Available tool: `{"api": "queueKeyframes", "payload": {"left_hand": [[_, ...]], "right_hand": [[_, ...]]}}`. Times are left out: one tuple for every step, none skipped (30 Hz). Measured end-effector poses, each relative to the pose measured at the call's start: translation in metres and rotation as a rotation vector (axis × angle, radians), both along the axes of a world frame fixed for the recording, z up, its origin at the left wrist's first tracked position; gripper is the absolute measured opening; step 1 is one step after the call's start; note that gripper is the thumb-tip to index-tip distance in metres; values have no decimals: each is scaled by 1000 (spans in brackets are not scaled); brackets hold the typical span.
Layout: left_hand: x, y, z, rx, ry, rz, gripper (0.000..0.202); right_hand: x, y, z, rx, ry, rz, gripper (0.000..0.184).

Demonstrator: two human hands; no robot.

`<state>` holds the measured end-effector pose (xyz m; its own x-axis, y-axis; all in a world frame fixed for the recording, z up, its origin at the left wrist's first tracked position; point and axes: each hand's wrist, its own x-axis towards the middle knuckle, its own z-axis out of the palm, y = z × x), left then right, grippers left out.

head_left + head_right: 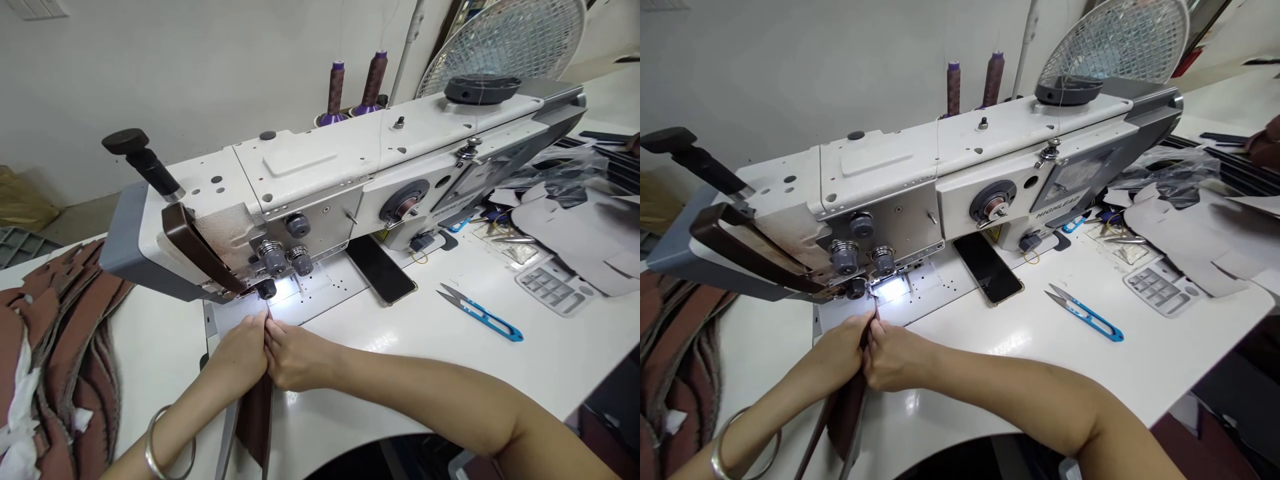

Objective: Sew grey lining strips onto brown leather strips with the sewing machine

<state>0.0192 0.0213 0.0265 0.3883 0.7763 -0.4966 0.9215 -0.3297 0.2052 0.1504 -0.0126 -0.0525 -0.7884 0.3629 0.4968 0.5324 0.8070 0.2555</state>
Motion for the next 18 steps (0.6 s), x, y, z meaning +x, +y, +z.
{"api": "queueKeyframes", "payload": {"left_hand": [[0, 0, -1, 5, 2, -3, 52], [-1, 0, -1, 12, 3, -4, 52], [-1, -1, -2, 20, 3, -3, 53], [-1, -1, -3, 27, 4, -3, 55], [-1, -1, -4, 32, 4, -3, 56], [-2, -2, -4, 34, 4, -5, 56], [-1, -2, -5, 33, 5, -8, 56], [-1, -2, -5, 31, 8, -10, 56], [-1, -2, -4, 26, 13, -11, 56], [-1, -2, -4, 22, 19, -10, 57], [0, -2, -3, 19, 24, -9, 57], [0, -1, -2, 17, 25, -8, 58], [0, -1, -2, 18, 23, -6, 57], [0, -1, -1, 19, 18, -7, 57], [0, -1, 0, 21, 14, -8, 56], [1, -1, 0, 21, 11, -9, 56], [1, -1, 0, 17, 12, -9, 56], [1, -1, 1, 11, 15, -8, 56]], "right_hand": [[0, 0, 0, -6, -12, 4, 20], [1, -1, 0, -8, -24, 9, 20], [1, -1, 1, -7, -34, 16, 20], [1, -1, 1, -4, -41, 18, 20], [1, -1, 1, 2, -44, 16, 20], [1, -1, 2, 7, -42, 11, 19], [1, -2, 2, 11, -37, 5, 20], [1, -2, 2, 14, -33, 0, 20], [1, -2, 3, 15, -30, -3, 20], [1, -2, 3, 17, -27, -3, 20], [1, -1, 3, 19, -23, 1, 20], [1, -1, 3, 23, -18, 5, 20], [1, -1, 3, 26, -13, 8, 20], [1, -1, 3, 29, -9, 10, 19], [1, -1, 3, 31, -7, 11, 19], [1, 0, 3, 31, -9, 10, 18], [1, 0, 3, 30, -12, 9, 18], [1, 0, 2, 29, -15, 7, 18]]}}
